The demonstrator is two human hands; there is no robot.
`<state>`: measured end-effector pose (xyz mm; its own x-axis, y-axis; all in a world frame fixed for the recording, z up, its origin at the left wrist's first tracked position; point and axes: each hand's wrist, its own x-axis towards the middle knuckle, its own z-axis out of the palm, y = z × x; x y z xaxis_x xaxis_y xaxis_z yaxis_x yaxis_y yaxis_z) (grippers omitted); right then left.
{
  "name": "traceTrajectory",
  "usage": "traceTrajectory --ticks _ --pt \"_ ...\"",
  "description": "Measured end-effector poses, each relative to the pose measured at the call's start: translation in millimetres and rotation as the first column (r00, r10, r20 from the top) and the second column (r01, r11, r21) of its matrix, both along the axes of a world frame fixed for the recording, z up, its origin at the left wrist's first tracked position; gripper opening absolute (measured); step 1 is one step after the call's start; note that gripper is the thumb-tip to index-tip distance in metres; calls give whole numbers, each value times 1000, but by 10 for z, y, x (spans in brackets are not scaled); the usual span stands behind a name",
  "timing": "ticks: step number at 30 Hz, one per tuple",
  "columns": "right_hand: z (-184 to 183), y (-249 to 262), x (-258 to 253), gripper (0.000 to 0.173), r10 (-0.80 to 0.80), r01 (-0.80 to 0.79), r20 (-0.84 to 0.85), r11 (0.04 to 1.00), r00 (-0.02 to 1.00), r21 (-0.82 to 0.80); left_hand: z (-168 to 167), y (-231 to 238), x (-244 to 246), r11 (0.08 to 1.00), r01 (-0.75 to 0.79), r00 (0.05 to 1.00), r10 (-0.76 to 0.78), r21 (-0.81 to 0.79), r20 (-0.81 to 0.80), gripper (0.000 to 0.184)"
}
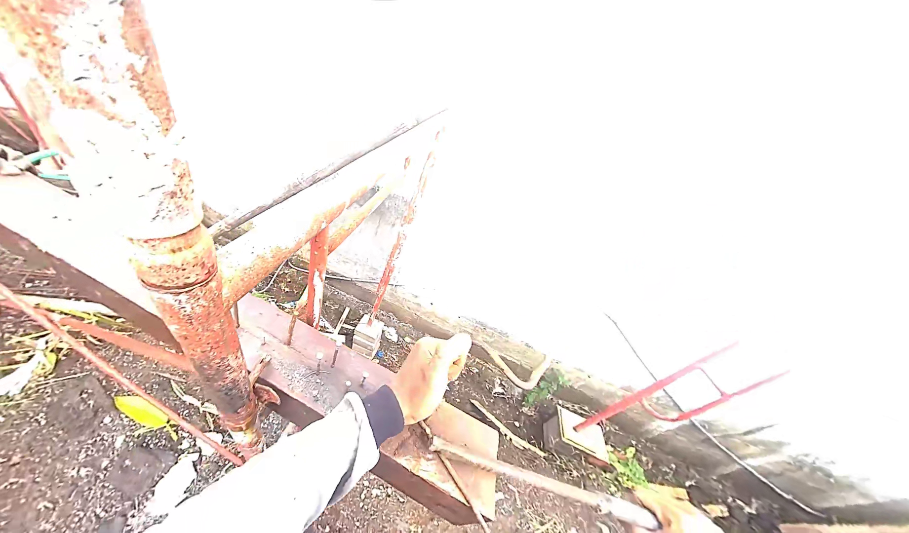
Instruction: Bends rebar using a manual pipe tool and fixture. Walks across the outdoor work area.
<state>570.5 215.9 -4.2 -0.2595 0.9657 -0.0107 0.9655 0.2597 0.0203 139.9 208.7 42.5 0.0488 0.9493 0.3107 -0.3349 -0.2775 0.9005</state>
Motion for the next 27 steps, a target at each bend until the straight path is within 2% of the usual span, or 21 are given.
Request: traceTrajectory --ticks 3,6,8,11,17,23,27 --pt "-121 701 164 27 159 -170 86 976 984 139 31 -11 -17 1000 -9 1000 9 7 -25 44" --pt "-232 1313 94 20 201 -239 153 924 968 299 17 -16 -16 1000 -8 999 8 17 -37 44" --pt "-205 1611 -35 22 213 -257 169 914 962 314 -8 2 -6 999 -5 1000 6 48 -29 45" --pt "-69 1865 -287 24 210 -243 152 937 966 250 -30 20 2 998 -8 1000 9 62 -24 45" --pt "3 2014 -487 15 187 -223 195 957 963 184 -34 9 2 998 -19 999 22 62 -36 45" --pt "-138 1833 -297 14 156 -184 154 964 976 191 -18 13 4 999 -31 997 34 45 -66 45" --pt "-62 1760 -301 16 124 -142 108 973 986 180 -30 12 9 993 -73 991 83 90 -105 50"
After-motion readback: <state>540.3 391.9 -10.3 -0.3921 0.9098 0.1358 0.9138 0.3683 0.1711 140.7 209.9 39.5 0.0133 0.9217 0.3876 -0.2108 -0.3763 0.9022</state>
